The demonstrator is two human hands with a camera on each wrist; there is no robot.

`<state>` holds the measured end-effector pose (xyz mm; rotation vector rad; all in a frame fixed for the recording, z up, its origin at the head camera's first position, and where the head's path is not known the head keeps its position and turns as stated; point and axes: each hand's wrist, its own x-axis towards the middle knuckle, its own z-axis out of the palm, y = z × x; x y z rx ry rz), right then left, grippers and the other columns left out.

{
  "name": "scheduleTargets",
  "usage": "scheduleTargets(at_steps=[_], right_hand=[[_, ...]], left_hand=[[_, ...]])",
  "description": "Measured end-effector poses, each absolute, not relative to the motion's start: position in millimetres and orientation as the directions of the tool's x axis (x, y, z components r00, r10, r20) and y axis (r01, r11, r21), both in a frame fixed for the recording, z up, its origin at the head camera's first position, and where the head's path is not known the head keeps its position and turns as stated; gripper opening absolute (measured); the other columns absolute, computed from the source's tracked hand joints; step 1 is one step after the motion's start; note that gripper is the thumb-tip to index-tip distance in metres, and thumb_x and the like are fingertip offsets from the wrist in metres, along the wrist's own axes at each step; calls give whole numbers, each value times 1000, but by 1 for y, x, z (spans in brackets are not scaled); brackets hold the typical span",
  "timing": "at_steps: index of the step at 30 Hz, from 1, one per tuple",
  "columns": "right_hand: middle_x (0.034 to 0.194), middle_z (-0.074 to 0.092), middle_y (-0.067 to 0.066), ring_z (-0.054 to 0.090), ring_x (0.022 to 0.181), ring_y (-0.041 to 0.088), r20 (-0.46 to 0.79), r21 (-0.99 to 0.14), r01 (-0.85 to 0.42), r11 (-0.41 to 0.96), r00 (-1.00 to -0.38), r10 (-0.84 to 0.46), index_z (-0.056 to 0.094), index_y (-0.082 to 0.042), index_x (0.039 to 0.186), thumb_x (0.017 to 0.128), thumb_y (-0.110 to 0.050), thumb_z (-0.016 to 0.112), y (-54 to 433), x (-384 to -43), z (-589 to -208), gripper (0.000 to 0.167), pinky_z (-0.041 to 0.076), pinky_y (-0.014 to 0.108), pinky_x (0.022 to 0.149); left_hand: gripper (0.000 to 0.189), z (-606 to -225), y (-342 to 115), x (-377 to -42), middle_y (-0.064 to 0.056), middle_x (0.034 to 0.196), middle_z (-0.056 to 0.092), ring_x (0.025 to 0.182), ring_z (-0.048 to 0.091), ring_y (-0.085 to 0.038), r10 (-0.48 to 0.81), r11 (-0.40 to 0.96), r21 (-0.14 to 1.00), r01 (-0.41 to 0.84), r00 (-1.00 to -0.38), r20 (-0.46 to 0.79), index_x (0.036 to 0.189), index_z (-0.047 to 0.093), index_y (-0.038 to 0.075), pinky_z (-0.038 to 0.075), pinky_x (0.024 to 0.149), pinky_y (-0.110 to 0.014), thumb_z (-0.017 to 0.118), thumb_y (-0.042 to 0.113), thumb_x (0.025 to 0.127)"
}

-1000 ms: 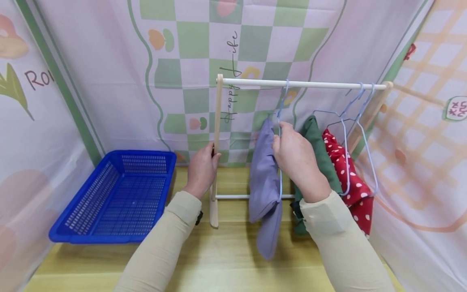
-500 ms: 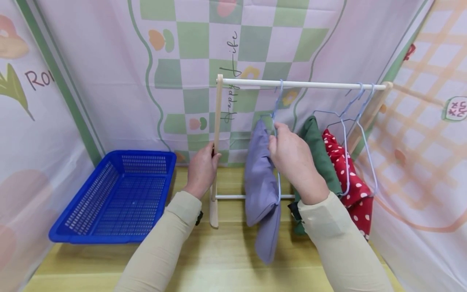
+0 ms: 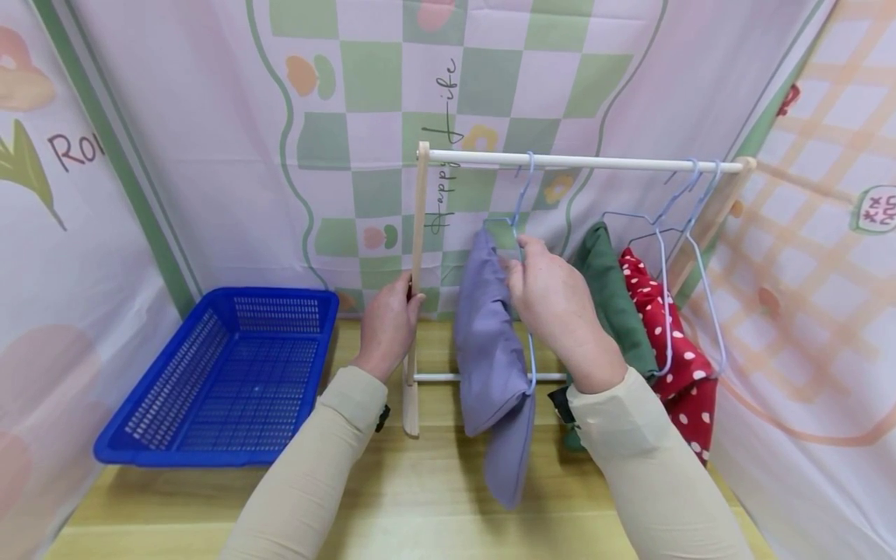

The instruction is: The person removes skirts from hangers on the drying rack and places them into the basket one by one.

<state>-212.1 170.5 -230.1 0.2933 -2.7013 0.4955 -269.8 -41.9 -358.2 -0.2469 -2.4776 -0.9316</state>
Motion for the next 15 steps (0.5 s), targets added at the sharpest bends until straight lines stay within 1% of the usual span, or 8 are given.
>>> scheduleTargets(at_steps=[3, 7, 10, 15], right_hand=[[108, 72, 29, 71, 90, 42, 402, -297, -275, 914, -905, -142, 45, 5, 151, 110, -21, 44, 169, -211, -230, 48, 56, 57, 78], [95, 72, 24, 70, 82, 38, 391, -300, -280, 912, -908, -150, 45, 4, 151, 111, -22, 44, 167, -211, -229, 49, 56, 53, 73], [90, 71, 22, 69, 80, 37, 390, -300, -287, 910, -907, -158, 45, 4, 151, 111, -22, 44, 166, -211, -229, 48, 56, 52, 72], [93, 73, 24, 70, 81, 39, 410, -286, -311, 906, -895, -177, 47, 5, 149, 110, -20, 45, 163, -211, -228, 46, 56, 53, 71]], left_hand=[[27, -358, -42, -269, -10, 103, 71, 85, 68, -26, 2, 750, 574, 329, -868, 496, 127, 62, 9, 59, 74, -41, 61, 27, 107], [28, -358, -42, -269, -10, 104, 71, 86, 68, -26, -2, 747, 580, 326, -870, 492, 128, 62, 9, 59, 75, -42, 62, 27, 107], [28, -358, -42, -270, -10, 103, 71, 86, 68, -26, -4, 748, 580, 324, -871, 492, 128, 62, 9, 58, 75, -42, 62, 27, 107], [27, -358, -43, -270, -11, 101, 70, 85, 67, -27, 2, 754, 570, 326, -869, 494, 127, 63, 8, 58, 75, -44, 61, 27, 107]])
